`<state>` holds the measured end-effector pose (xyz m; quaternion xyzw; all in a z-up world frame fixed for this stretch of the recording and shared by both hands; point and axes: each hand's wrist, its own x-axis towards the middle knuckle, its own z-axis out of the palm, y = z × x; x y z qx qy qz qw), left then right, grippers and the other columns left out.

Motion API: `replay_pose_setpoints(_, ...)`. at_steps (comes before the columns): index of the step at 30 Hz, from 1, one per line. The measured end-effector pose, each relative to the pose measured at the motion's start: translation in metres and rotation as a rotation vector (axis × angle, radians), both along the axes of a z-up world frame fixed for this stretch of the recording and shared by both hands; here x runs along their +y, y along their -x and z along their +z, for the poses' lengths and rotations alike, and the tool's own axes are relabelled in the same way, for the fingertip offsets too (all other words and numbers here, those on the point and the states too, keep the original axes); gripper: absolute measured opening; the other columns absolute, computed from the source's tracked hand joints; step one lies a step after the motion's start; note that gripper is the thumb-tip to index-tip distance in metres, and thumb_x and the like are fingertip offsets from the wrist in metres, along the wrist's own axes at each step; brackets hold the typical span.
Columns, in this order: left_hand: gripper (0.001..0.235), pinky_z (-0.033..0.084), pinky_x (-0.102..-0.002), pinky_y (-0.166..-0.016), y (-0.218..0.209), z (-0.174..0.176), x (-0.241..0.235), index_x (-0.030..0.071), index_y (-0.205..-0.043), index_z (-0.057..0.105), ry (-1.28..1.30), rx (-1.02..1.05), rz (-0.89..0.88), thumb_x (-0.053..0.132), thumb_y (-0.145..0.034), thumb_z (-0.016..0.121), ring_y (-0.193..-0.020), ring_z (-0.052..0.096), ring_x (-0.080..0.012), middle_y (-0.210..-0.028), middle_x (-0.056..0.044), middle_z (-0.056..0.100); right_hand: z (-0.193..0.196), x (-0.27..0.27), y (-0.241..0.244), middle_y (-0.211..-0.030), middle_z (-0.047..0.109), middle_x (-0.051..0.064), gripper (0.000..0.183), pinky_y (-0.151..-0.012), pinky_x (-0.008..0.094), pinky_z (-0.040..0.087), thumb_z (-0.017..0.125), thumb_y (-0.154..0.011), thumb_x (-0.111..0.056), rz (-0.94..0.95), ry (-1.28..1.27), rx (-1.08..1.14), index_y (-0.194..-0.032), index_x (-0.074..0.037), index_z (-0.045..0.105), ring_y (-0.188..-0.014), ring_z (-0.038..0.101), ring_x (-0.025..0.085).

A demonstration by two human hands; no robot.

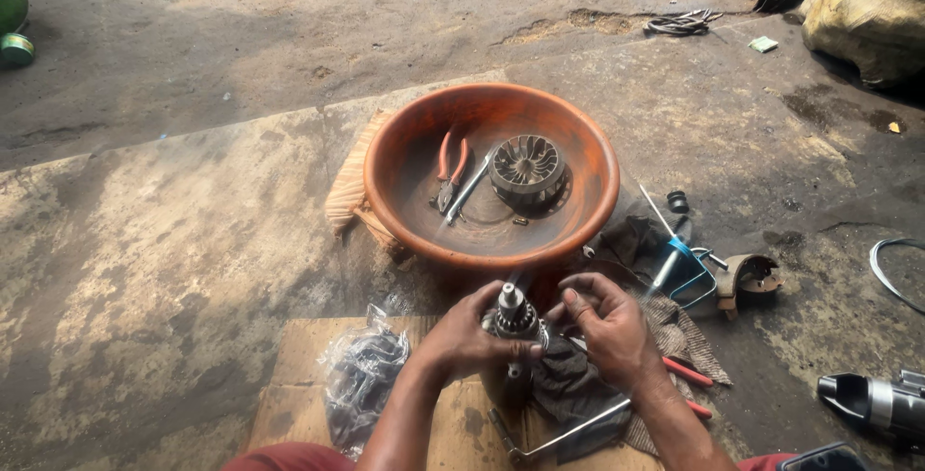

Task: The person disassembles a small electric motor using a T-handle wrench and pliers, removes the rotor, and then reassembles the motor housing and rotor. The person tightens the housing bolts and secures the rotor with a nut.

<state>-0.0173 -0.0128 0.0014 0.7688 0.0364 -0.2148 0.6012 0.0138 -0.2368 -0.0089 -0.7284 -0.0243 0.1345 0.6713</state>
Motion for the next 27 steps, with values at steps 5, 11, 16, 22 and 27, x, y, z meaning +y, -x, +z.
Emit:
replay_pose_setpoints(5,0.122,0.037,-0.042,-0.121,0.000,-0.001,0.004,0.010,-0.154,0.040,-0.080,-0.096,0.019,0.042,-0.051,0.098,-0.143,0.050,-0.0280,-0.149,-0.015,0.055,-0.006,0.003,0.008,-0.117,0.061,0.006,0.072,-0.094,0.041,0.057,0.078,-0.088,-0.034,0.321,1.207,0.021,-0.153,-0.030,0.047,-0.107,0.067,0.023)
replay_pose_setpoints(11,0.122,0.037,-0.039,-0.120,-0.002,-0.015,0.003,0.007,-0.155,0.041,-0.072,-0.176,-0.012,0.045,-0.053,0.097,-0.144,0.049,-0.0284,-0.150,-0.018,0.056,-0.024,0.013,0.018,-0.115,0.072,0.007,0.031,-0.103,0.043,0.054,0.074,-0.091,-0.037,0.237,1.229,-0.003,-0.118,-0.023,0.078,-0.113,0.070,0.026)
replay_pose_setpoints(16,0.124,0.039,-0.039,-0.119,-0.002,-0.014,0.003,0.009,-0.155,0.040,-0.079,-0.111,-0.005,0.045,-0.051,0.096,-0.141,0.054,-0.0276,-0.147,-0.018,0.059,-0.011,0.019,0.018,-0.115,0.073,0.004,0.040,-0.102,0.042,0.055,0.080,-0.080,-0.026,0.202,1.221,-0.024,-0.119,-0.021,0.075,-0.112,0.070,0.023)
replay_pose_setpoints(22,0.127,0.039,-0.040,-0.119,-0.003,-0.014,-0.001,0.008,-0.157,0.036,-0.159,-0.132,0.004,0.046,-0.053,0.098,-0.143,0.049,-0.0296,-0.152,-0.020,0.051,0.013,0.029,0.028,-0.119,0.079,0.004,0.031,-0.108,0.045,0.049,0.070,-0.094,-0.037,0.397,1.211,0.123,-0.123,-0.028,0.077,-0.115,0.072,0.022)
replay_pose_setpoints(27,0.124,0.039,-0.042,-0.120,-0.002,-0.012,0.000,0.010,-0.154,0.040,-0.128,-0.101,0.036,0.042,-0.050,0.099,-0.142,0.049,-0.0291,-0.150,-0.018,0.053,0.044,0.010,0.019,-0.149,0.057,0.000,0.074,-0.112,0.043,0.054,0.074,-0.084,-0.058,0.424,1.352,0.214,-0.150,-0.040,0.047,-0.130,0.061,0.018)
